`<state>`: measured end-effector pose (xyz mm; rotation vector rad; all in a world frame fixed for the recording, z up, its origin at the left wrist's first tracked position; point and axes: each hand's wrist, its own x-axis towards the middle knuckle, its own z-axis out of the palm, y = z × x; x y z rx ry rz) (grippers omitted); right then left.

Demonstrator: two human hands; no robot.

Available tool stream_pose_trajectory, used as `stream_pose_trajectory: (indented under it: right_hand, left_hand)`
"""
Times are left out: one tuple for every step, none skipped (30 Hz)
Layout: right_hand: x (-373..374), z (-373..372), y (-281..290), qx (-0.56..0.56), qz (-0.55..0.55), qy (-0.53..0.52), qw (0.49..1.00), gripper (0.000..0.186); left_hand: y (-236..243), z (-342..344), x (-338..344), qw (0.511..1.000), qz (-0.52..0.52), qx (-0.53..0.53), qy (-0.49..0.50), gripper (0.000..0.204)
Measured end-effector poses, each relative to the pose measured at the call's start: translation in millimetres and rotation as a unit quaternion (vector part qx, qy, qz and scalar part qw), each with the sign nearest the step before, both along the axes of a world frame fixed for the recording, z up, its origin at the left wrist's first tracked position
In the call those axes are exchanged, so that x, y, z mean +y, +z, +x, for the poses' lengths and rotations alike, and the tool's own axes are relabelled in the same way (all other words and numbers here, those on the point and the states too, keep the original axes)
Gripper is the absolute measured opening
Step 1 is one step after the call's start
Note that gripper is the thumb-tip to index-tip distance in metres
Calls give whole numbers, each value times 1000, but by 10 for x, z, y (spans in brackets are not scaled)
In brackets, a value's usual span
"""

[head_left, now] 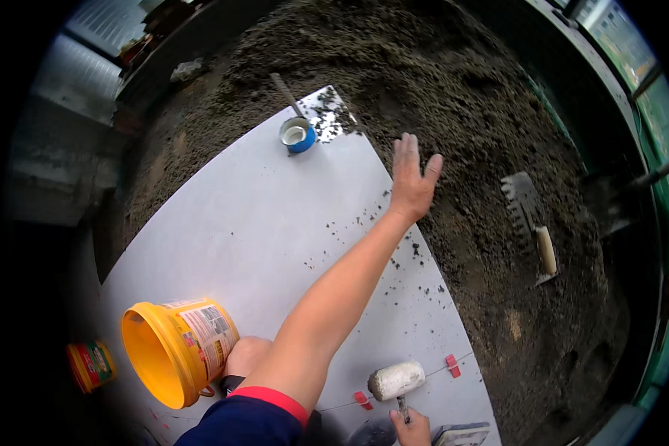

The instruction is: The person lays and levels large white floor tiles on a bed of sand and mortar, using a mallet to tap them into place and inserting red plastic spacers and leveling clips between the tiles.

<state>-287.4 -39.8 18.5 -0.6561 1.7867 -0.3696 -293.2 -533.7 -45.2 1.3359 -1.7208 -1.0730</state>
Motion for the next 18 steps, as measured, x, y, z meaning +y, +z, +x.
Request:
stream_pose_trajectory:
  right_hand:
    - [-87, 2, 14, -6, -48, -25, 999, 44]
    - [-260, 17, 178, 1, -5, 1, 1000, 45]
    - [-187, 64, 171, 2, -21, 15, 1000, 45]
    - [-98, 54, 86, 11, -42, 26, 999, 46]
    - [-8, 9, 29, 25, -62, 36, 997, 46]
    - [17, 25, 50, 16, -58, 29, 998, 46]
    - [85, -42, 69, 23, -40, 18, 999, 46]
    - [141, -66, 96, 23, -25, 13, 999, 46]
    - [200, -101, 106, 44, -24, 20, 999, 46]
    - [247, -120, 80, 64, -20, 32, 997, 46]
    - [334, -136, 60, 79, -21, 52, 995, 46]
    - [497, -120, -46, 103, -59, 56, 991, 44]
    - [539, -142, -42, 101, -49, 47, 993, 43]
    - [517, -141, -24, 92, -47, 43, 994, 43]
    - [505, -145, -16, 88, -43, 39, 994, 42]
    - [495, -141, -20, 88, -40, 42, 994, 42]
    - [454, -112, -25, 85, -43, 47, 994, 41]
    - [434, -92, -37, 84, -41, 48, 994, 41]
  left_hand:
    - [41, 106, 111, 1000, -14, 24, 3, 84]
    - [13, 389, 209, 998, -2, 61, 34, 77]
    - [-39, 762, 321, 995, -9, 58, 83, 71]
    - [-89, 1128, 425, 992, -22, 10, 120, 68]
    - [-200, 1496, 534, 987, -37, -34, 156, 65]
    - [-364, 2074, 595, 973, -65, -78, 208, 65]
    - [-336, 2272, 821, 947, -53, -215, 231, 66]
    - [-335, 2531, 997, 931, -35, -259, 254, 68]
    - [-314, 2550, 1204, 919, 6, -282, 274, 70]
    - [-462, 2597, 1335, 905, 11, -321, 277, 72]
    - [-469, 2514, 1354, 911, 0, -323, 257, 72]
    - [-452, 2300, 1295, 917, -13, -318, 241, 73]
    - [-457, 2044, 1211, 922, -27, -311, 228, 73]
    - [-419, 1762, 1074, 933, -56, -292, 200, 74]
    - [-427, 1365, 949, 944, -82, -269, 172, 75]
    - [-396, 952, 876, 954, -87, -257, 127, 76]
    - [-381, 628, 809, 968, -75, -228, 81, 77]
    - [-327, 280, 845, 992, -39, -120, -4, 76]
